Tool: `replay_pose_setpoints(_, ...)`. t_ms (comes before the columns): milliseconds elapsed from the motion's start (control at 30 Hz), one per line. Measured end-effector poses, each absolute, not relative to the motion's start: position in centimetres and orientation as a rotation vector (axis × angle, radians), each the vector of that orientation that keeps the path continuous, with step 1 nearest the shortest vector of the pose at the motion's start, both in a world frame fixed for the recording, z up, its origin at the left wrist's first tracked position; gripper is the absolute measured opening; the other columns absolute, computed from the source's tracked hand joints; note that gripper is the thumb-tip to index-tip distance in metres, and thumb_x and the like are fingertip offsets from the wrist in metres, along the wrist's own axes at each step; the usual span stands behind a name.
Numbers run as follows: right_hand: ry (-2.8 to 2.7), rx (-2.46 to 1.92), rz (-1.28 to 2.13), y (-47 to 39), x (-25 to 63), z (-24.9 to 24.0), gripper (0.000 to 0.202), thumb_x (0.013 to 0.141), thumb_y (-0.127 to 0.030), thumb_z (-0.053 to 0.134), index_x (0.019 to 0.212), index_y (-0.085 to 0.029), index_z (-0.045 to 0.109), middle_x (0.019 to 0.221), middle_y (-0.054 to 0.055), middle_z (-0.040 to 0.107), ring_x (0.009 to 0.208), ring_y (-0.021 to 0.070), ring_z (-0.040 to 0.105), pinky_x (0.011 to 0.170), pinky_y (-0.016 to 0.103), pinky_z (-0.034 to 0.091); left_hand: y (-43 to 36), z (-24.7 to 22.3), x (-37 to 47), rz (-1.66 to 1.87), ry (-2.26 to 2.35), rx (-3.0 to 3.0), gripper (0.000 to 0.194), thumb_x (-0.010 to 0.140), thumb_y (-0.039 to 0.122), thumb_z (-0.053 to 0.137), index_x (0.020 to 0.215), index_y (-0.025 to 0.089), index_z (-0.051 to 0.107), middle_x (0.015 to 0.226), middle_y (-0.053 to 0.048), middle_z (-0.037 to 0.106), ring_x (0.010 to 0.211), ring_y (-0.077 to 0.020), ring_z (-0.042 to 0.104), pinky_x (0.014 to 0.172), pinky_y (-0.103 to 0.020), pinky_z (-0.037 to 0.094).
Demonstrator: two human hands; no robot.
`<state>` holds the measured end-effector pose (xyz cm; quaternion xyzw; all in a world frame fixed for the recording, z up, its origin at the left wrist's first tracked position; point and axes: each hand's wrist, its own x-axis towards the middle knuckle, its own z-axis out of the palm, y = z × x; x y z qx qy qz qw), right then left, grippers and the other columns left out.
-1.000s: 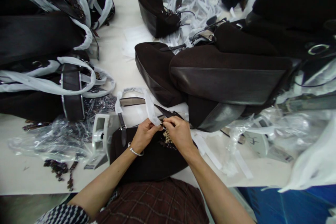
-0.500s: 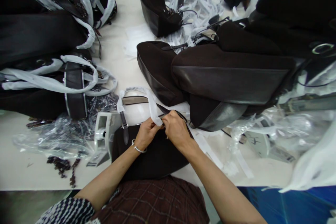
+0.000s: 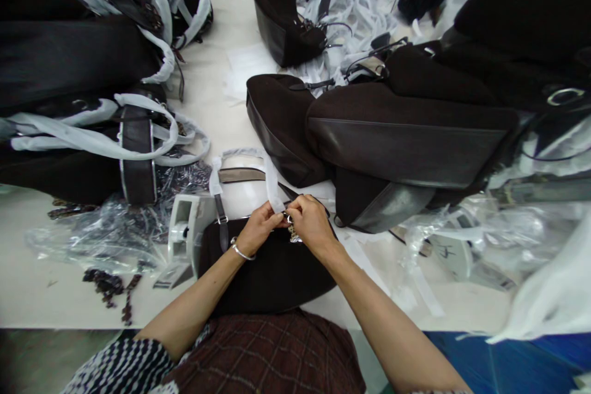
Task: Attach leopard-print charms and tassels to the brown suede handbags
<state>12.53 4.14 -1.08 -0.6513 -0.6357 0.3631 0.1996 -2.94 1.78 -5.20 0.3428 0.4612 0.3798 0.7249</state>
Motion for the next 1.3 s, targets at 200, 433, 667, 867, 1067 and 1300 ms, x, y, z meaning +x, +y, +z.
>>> replay_pose_setpoints(200, -1.463, -1.902, 1.571, 6.0, 13.6, -1.3, 0.009, 0.067, -0.023, 0.067, 0.061, -0.019, 0.062, 0.052, -0.002, 0.058, 0.047, 0.0109, 0.048, 0.044, 0.021, 0.034, 1.2, -4.8, -2.7, 0.855, 1.172, 1.228, 0.016, 0.085, 0.028, 0.059, 0.097, 0.019, 0.064, 0.091, -0.004, 0.065, 0.086, -0.0192, 0.062, 0.086, -0.033, 0.049)
replay_pose_setpoints(433, -1.733, -1.812, 1.477, 4.5, 13.7, 0.1, 0.011, 0.074, -0.028, 0.064, 0.069, -0.020, 0.069, 0.065, 0.000, 0.065, 0.061, 0.0127, 0.057, 0.052, 0.021, 0.040, 0.9, -5.8, -3.0, 0.875, 1.016, 0.867, 0.018, 0.082, 0.032, 0.064, 0.086, 0.016, 0.058, 0.078, 0.000, 0.065, 0.075, -0.0154, 0.063, 0.076, -0.029, 0.051)
replay_pose_setpoints(667, -1.126, -1.784, 1.573, 1.0, 14.0, 1.1, 0.034, 0.067, -0.036, 0.074, 0.094, -0.017, 0.065, 0.071, 0.000, 0.065, 0.058, 0.0126, 0.059, 0.053, 0.023, 0.044, 1.8, -4.7, -2.9, 0.879, 0.949, 0.716, 0.026, 0.076, 0.033, 0.071, 0.088, 0.013, 0.060, 0.080, -0.001, 0.065, 0.075, -0.0134, 0.064, 0.077, -0.029, 0.053)
replay_pose_setpoints(867, -0.765, -1.545, 1.856, -0.6, 13.4, 1.5, 0.037, 0.064, -0.036, 0.081, 0.092, -0.015, 0.067, 0.084, 0.004, 0.071, 0.072, 0.0135, 0.064, 0.069, 0.025, 0.050, 1.2, -4.1, -2.5, 0.910, 0.951, 0.437, 0.035, 0.065, 0.027, 0.079, 0.087, 0.014, 0.054, 0.079, 0.002, 0.061, 0.068, -0.0092, 0.062, 0.067, -0.023, 0.052)
replay_pose_setpoints(1067, -0.461, -1.455, 1.998, -2.7, 11.8, 1.9, 0.046, 0.067, -0.032, 0.079, 0.107, -0.020, 0.059, 0.099, 0.005, 0.070, 0.083, 0.0199, 0.068, 0.069, 0.036, 0.058, 0.7, -4.0, -3.4, 0.832, 1.029, 0.471, 0.033, 0.066, 0.032, 0.077, 0.083, 0.012, 0.058, 0.070, 0.001, 0.062, 0.057, -0.0064, 0.054, 0.054, -0.018, 0.040)
replay_pose_setpoints(1300, -1.343, -1.863, 1.431, -7.5, 8.6, 1.3, 0.035, 0.078, -0.028, 0.062, 0.111, -0.020, 0.055, 0.080, 0.003, 0.068, 0.073, 0.0198, 0.068, 0.064, 0.030, 0.055, -0.5, -3.9, -3.0, 0.626, 0.936, 0.487, 0.035, 0.072, 0.043, 0.073, 0.078, 0.011, 0.060, 0.065, -0.001, 0.062, 0.053, -0.0083, 0.055, 0.052, -0.020, 0.040)
